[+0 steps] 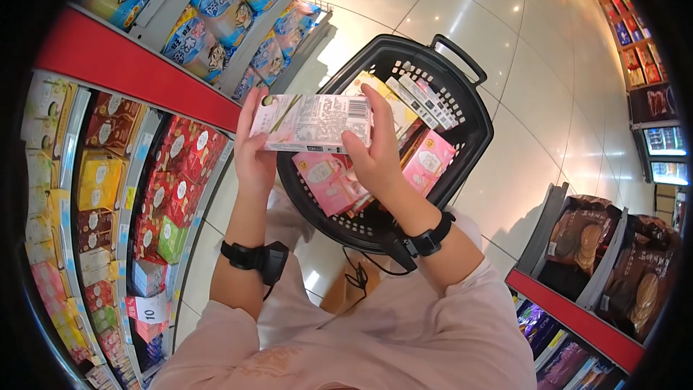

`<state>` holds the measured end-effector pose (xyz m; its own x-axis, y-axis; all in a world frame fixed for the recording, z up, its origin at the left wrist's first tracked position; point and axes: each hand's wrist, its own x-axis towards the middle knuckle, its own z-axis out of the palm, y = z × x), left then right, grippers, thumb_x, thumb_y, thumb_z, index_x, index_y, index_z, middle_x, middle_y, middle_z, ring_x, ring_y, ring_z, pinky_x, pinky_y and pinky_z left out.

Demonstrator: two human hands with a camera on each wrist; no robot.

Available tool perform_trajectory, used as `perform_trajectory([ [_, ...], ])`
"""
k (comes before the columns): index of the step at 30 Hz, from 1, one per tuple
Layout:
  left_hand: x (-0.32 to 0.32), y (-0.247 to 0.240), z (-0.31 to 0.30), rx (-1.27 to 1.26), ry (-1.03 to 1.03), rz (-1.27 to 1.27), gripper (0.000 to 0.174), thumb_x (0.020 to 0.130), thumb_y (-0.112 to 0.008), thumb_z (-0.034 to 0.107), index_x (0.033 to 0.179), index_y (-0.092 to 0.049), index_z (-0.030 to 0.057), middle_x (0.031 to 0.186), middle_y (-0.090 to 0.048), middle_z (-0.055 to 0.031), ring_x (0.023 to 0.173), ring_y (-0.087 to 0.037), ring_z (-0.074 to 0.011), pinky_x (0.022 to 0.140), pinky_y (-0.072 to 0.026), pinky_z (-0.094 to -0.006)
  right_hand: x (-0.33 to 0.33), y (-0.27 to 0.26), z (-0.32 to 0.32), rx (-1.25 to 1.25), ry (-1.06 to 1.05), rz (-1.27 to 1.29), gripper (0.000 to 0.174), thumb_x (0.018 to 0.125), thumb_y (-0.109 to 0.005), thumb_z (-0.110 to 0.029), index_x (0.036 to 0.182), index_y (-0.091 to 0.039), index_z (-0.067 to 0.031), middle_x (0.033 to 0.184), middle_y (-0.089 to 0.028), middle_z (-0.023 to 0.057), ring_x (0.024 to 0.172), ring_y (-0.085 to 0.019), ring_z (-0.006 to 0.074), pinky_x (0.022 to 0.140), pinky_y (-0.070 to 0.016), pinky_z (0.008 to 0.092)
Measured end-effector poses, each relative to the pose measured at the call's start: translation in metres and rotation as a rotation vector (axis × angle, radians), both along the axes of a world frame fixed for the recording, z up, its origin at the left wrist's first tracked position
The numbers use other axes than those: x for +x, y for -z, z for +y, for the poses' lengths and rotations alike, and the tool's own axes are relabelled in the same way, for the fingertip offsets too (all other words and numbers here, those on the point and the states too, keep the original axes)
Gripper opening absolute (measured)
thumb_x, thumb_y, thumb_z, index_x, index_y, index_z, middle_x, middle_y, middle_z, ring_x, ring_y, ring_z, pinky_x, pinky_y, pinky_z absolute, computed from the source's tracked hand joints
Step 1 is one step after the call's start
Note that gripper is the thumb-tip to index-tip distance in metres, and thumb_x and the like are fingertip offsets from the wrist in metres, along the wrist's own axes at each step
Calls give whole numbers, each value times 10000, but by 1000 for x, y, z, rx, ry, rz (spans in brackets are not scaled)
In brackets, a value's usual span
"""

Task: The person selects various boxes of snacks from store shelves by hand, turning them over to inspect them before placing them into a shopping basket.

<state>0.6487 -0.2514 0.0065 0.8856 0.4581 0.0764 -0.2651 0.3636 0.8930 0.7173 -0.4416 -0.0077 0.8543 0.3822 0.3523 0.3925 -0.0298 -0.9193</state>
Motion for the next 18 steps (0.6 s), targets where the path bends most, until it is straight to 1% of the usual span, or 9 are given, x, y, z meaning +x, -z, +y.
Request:
perform_trajectory([
  [2,-1,1,2,13,-14,-4,705,794,-473,124,1449,-287,-59,1505,-318,-187,1369,-363,-285,1119,-293,-383,2,-1,-3,-28,-23,-66,690,779,-624,-146,1386,-348,30,1347,-409,224,1254,-424,334,1066,-329,398],
  [4,1,5,3,84,-117,139,573,854,-458,-11,1421,-375,-36,1377,-483,-164,1210,-514,-212,1036,-375,-311,4,-3,-4,-130,16,-296,727,714,-689,-157,1353,-389,18,1353,-410,232,1244,-436,366,1040,-365,423],
  [5,1,6,3,78,-132,138,573,854,-458,-11,1421,-375,-36,1377,-483,-164,1210,-514,-212,1036,-375,-311,3,-3,-2,-137,15,-319,743,669,-745,-197,1317,-433,-6,1350,-417,235,1229,-444,391,1023,-383,441],
  [7,3,0,0,113,-115,496,427,940,-521,79,1355,-482,-18,1227,-601,-125,1072,-578,-154,927,-445,-266,1,-7,-3,-198,1,-408,751,651,-772,-220,1303,-455,-24,1342,-424,231,1218,-452,386,1012,-391,440],
  [8,4,4,1,104,-131,495,427,940,-521,79,1355,-482,-18,1227,-601,-125,1072,-578,-154,927,-445,-266,-1,-9,-3,-255,4,-497,758,633,-799,-244,1289,-477,-41,1335,-431,226,1208,-459,381,1001,-399,440],
  [10,7,12,4,270,-249,338,340,969,-550,165,1262,-579,-4,1084,-661,-82,942,-601,-106,825,-482,-241,-4,-10,-3,-262,-23,-526,774,612,-821,-257,1283,-493,-55,1331,-436,220,1196,-465,378,990,-404,445],
  [12,7,13,9,263,-276,279,321,970,-546,153,1242,-590,-11,1082,-661,-80,943,-598,-99,821,-480,-236,-3,-11,-2,-266,-48,-557,790,591,-843,-271,1277,-508,-69,1328,-441,215,1185,-471,375,979,-409,450],
  [14,3,9,12,262,-303,226,303,970,-543,140,1223,-601,-18,1081,-661,-78,945,-595,-91,817,-478,-232,-3,-11,-2,-417,-64,-648,812,573,-860,-264,1283,-514,-77,1326,-443,209,1164,-477,376,961,-416,455],
  [18,0,3,11,272,-306,157,276,974,-533,114,1195,-610,-32,1087,-659,-80,960,-592,-93,824,-476,-234,-7,-5,3,-478,-62,-607,818,586,-852,-250,1303,-500,-73,1320,-445,212,1156,-478,383,961,-411,464],
])
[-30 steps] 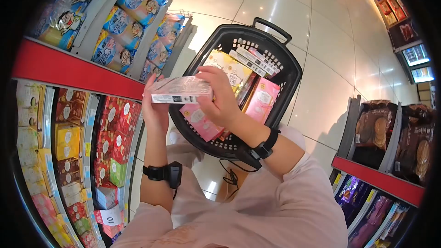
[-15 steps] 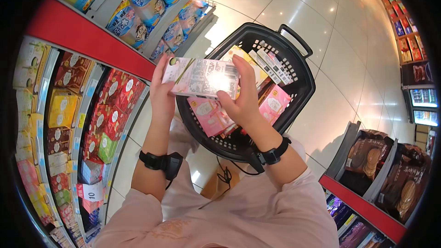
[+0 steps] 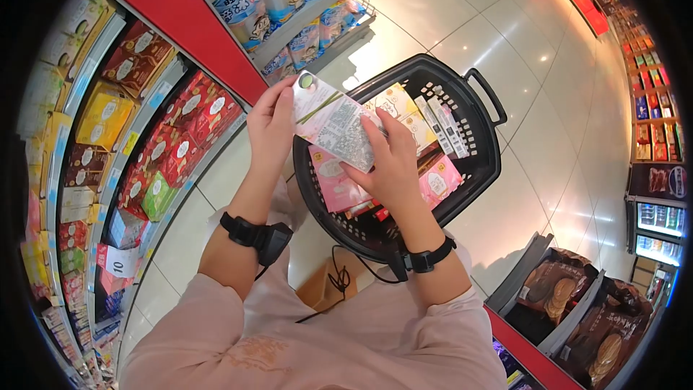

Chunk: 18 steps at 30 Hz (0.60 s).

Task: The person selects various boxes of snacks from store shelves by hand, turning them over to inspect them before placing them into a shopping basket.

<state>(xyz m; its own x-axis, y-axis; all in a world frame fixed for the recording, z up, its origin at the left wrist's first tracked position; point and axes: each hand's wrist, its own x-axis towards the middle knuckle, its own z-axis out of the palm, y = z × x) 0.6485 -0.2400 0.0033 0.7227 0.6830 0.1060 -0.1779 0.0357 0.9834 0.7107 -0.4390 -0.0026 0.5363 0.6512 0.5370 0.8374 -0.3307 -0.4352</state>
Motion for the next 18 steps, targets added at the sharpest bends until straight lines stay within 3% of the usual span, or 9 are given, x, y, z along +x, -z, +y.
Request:
perform_trajectory([
  [4,-2,-5,-2,-24,51,-103,260,979,-507,89,1180,-609,-42,1107,-653,-88,976,-594,-101,836,-473,-236,-2,0,3,-20,8,49,832,605,-838,-235,1328,-468,-55,1306,-448,221,1145,-480,391,964,-404,474],
  [10,-6,-12,-11,18,91,-56,274,981,-474,77,1194,-599,-41,1138,-642,-78,1009,-590,-106,879,-457,-236,-4,5,2,-31,33,74,848,612,-827,-224,1347,-442,-49,1276,-457,226,1126,-486,403,954,-408,480],
  [14,-6,-9,-9,42,82,-27,293,969,-513,85,1227,-573,-41,1112,-649,-90,973,-593,-101,834,-474,-239,-6,2,2,-15,35,69,870,607,-829,-242,1353,-430,-38,1247,-484,226,1095,-512,398,933,-424,473],
  [18,-4,-14,-16,-166,191,-116,349,957,-543,93,1283,-521,-30,1128,-637,-80,974,-593,-107,835,-480,-252,-12,-5,4,16,35,115,878,611,-827,-252,1352,-421,-13,1228,-503,229,1080,-528,394,917,-438,459],
])
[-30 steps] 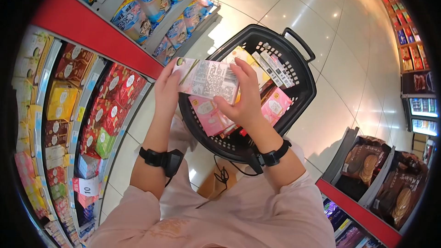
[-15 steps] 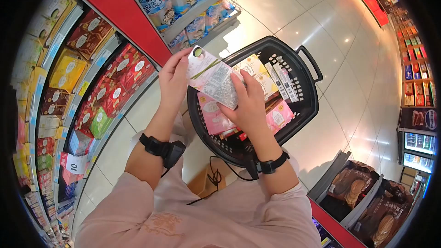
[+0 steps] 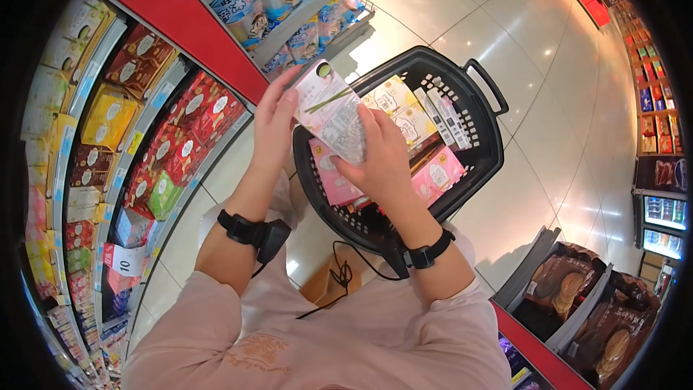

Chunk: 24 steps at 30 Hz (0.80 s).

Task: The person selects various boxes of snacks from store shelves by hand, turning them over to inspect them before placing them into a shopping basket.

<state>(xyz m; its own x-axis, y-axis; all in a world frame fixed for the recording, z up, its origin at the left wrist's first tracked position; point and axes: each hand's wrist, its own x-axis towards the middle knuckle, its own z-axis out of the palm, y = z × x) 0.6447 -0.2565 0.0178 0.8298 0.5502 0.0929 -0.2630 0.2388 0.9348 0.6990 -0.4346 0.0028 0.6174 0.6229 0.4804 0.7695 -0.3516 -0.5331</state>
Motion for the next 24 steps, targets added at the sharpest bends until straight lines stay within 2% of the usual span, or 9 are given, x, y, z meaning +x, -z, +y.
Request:
perform_trajectory([
  [2,-2,-2,-7,-55,51,-16,363,950,-557,93,1289,-510,-28,1142,-629,-79,984,-591,-113,847,-482,-261,-2,-2,1,44,-22,71,875,625,-823,-260,1349,-412,12,1231,-506,239,1096,-528,395,921,-444,454],
  [4,-7,-3,-13,112,280,273,369,929,-585,87,1274,-513,-24,1173,-613,-83,1027,-581,-134,897,-477,-288,-4,-3,1,59,-21,106,871,636,-820,-262,1350,-408,16,1234,-505,241,1104,-526,399,928,-446,450],
  [9,-8,11,-23,120,493,279,480,911,-612,101,1340,-430,-16,1250,-566,-101,1118,-549,-153,952,-457,-321,-4,2,-1,123,-30,191,859,662,-808,-263,1358,-395,24,1241,-500,244,1130,-516,406,944,-451,441],
  [12,-10,17,-23,197,492,304,552,915,-597,108,1392,-345,-13,1287,-528,-115,1142,-536,-164,957,-455,-334,-4,2,-3,134,-100,287,843,688,-797,-260,1371,-388,19,1248,-503,237,1112,-537,384,936,-459,413],
  [14,-12,18,-20,113,451,243,615,924,-571,103,1439,-253,-9,1300,-502,-129,1153,-529,-184,967,-451,-343,-6,-5,-5,90,-136,524,811,729,-771,-251,1386,-376,15,1260,-509,224,1087,-568,343,927,-463,383],
  [17,-11,19,-13,199,360,107,657,922,-559,90,1464,-201,-1,1296,-495,-137,1144,-536,-200,943,-467,-340,-7,-5,-4,61,-193,711,790,758,-746,-264,1395,-371,15,1258,-522,208,1058,-589,294,919,-463,351],
  [21,-7,11,-11,112,177,22,666,921,-556,103,1481,-201,48,1304,-480,-138,1127,-546,-192,871,-490,-310,-7,4,-3,158,-318,870,728,805,-703,-254,1398,-378,15,1258,-536,180,1064,-586,260,918,-463,328],
  [22,-8,11,-7,112,172,23,666,921,-556,103,1481,-201,48,1304,-480,-138,1127,-546,-192,871,-490,-310,-7,2,-3,211,-395,1041,677,837,-666,-236,1399,-379,9,1268,-536,165,1075,-582,251,925,-460,325],
  [24,-11,4,2,200,62,92,582,930,-556,127,1447,-301,48,1326,-464,-128,1060,-579,-181,855,-492,-288,-9,4,-4,262,-475,1212,628,869,-629,-219,1401,-381,4,1278,-535,150,1086,-579,242,932,-458,322],
])
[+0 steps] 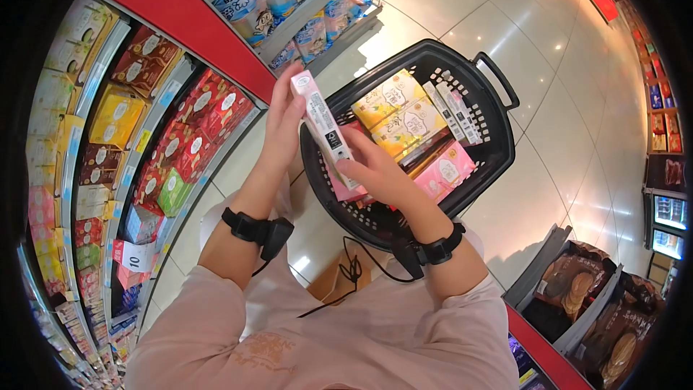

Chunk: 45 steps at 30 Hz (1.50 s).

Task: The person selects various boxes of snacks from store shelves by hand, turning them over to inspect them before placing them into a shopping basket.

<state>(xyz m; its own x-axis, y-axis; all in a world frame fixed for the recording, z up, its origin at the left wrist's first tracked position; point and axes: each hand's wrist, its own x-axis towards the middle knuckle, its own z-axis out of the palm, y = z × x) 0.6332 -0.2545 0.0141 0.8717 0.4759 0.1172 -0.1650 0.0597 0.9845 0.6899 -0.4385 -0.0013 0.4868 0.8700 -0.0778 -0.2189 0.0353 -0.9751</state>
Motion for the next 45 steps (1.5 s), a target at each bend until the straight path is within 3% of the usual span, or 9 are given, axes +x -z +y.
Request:
perform_trajectory([
  [1,6,16,8,175,-98,-11,423,934,-579,163,1321,-487,21,1205,-569,-94,928,-606,-134,796,-492,-252,-1,5,-1,-4,-37,134,586,905,-568,-241,1406,-377,-6,1283,-540,152,1097,-588,260,929,-468,341],
  [5,1,14,16,50,-145,231,292,941,-590,181,1166,-613,-2,997,-648,-48,859,-593,-90,749,-478,-225,6,1,-3,27,-158,752,573,967,-406,-385,1417,-366,-32,1272,-564,180,1092,-620,334,926,-501,423],
  [12,-4,11,28,-11,-213,173,258,952,-579,170,1113,-651,-19,831,-648,-10,668,-551,-49,565,-449,-216,33,-1,0,99,-76,908,681,980,-252,-556,1416,-359,-44,1272,-565,204,1098,-614,374,838,-547,535],
  [16,-5,4,32,-48,-209,285,324,942,-583,205,1220,-619,42,890,-656,-30,663,-576,-52,518,-453,-212,36,8,4,46,117,715,716,979,-177,-593,1398,-377,-48,1241,-588,185,1009,-656,312,720,-589,449],
  [23,-9,-1,31,-163,67,340,454,952,-544,201,1387,-473,93,943,-642,-20,682,-584,-75,581,-477,-218,35,-6,9,52,571,645,436,957,-466,-353,1277,-501,-59,919,-683,88,590,-643,168,505,-546,248],
  [31,-4,12,24,86,181,365,444,1009,-461,313,1409,-431,124,1056,-640,-18,894,-635,-126,767,-483,-254,68,21,-17,81,302,1038,266,933,-519,-321,999,-620,-84,758,-655,8,537,-576,94,427,-463,190],
  [34,0,13,20,31,130,353,460,1004,-478,290,1427,-407,123,1070,-646,-30,898,-636,-120,762,-480,-252,72,11,-24,-16,394,876,247,930,-532,-300,1010,-614,-81,732,-634,-3,541,-555,90,434,-436,196],
  [40,-1,23,12,127,214,344,489,976,-523,198,1429,-389,73,1047,-647,-50,880,-618,-107,763,-467,-239,122,5,-90,-590,878,-750,459,892,-591,-257,1279,-525,-19,798,-677,109,711,-658,176,594,-503,336],
  [45,-2,23,3,206,307,438,542,913,-610,73,1412,-401,45,967,-621,-52,829,-587,-90,747,-479,-227,133,3,-128,-909,874,-768,467,878,-571,-204,1316,-498,-62,902,-673,213,841,-671,326,718,-521,406],
])
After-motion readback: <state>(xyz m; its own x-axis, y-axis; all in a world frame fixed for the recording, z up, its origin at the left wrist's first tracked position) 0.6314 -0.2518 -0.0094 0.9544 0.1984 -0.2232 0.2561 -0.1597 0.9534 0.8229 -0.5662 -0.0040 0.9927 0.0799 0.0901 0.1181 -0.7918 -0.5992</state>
